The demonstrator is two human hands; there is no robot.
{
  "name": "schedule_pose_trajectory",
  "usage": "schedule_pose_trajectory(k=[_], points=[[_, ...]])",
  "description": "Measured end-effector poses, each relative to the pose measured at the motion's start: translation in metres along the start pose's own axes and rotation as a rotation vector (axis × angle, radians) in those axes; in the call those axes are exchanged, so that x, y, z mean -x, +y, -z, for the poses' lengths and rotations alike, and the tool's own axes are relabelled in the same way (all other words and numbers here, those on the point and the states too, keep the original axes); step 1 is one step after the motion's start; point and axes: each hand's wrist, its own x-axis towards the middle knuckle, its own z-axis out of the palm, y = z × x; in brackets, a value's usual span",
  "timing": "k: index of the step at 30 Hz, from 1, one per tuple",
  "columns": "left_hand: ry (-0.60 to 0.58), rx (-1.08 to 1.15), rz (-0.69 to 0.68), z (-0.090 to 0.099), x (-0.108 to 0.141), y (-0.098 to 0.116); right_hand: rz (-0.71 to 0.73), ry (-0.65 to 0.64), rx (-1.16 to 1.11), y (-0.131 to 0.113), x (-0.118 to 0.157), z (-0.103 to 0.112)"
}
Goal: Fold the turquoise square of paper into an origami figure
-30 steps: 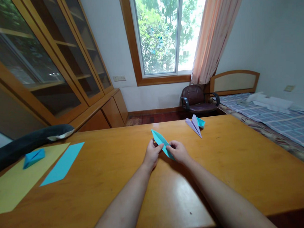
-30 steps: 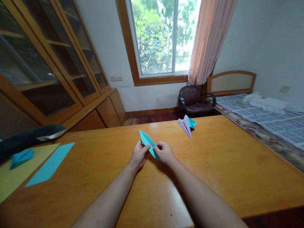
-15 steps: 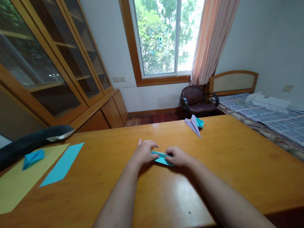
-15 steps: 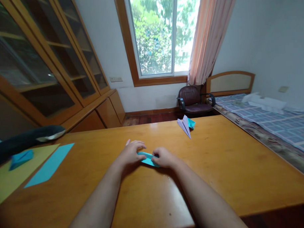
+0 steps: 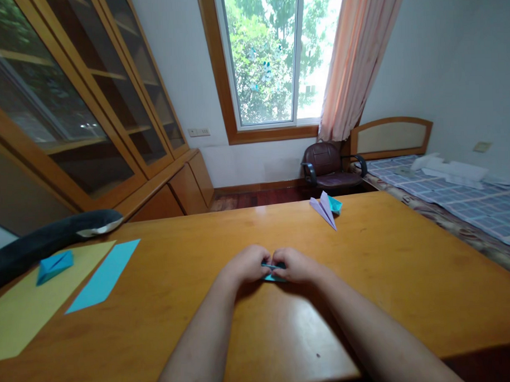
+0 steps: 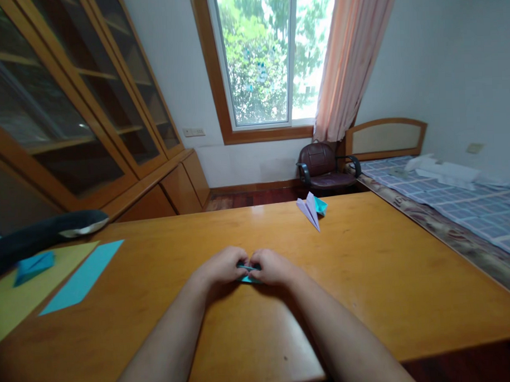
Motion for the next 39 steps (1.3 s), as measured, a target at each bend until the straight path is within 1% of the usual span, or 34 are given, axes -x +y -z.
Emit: schedule_pose_trajectory(k=[4,8,10,13,18,21,24,27,32,37,39], points=[[0.047,-0.022,0.03,0.002,0.0,-0.005,-0.112,-0.013,0.012,0.005,0.003,0.007],[0.121,-0.058,0.069,0.007,0.0,-0.005,-0.213,0.062,0.016,0.012,0.003,0.011],[0.137,-0.071,0.086,0.009,0.0,-0.003,-0.247,0.108,0.006,0.015,0.002,0.011],[0.113,-0.077,0.099,0.01,0.0,0.0,-0.259,0.165,0.012,0.017,-0.001,0.01],[0.063,-0.04,0.091,0.012,0.0,0.001,-0.24,0.213,-0.02,0.018,-0.002,0.009],[0.084,-0.001,0.087,0.013,0.0,0.0,-0.272,0.292,-0.122,0.021,-0.002,0.009],[0.107,0.064,0.091,0.014,-0.001,-0.002,-0.326,0.401,-0.295,0.024,-0.004,0.009],[0.12,0.132,0.108,0.012,-0.002,-0.003,-0.36,0.471,-0.463,0.027,-0.006,0.011],[0.125,0.222,0.098,0.011,-0.005,-0.006,-0.391,0.523,-0.585,0.027,-0.007,0.014],[0.127,0.298,0.138,0.011,-0.005,-0.005,-0.38,0.558,-0.677,0.025,-0.007,0.017],[0.145,0.331,0.149,0.01,-0.005,-0.004,-0.372,0.567,-0.7,0.026,-0.007,0.016]])
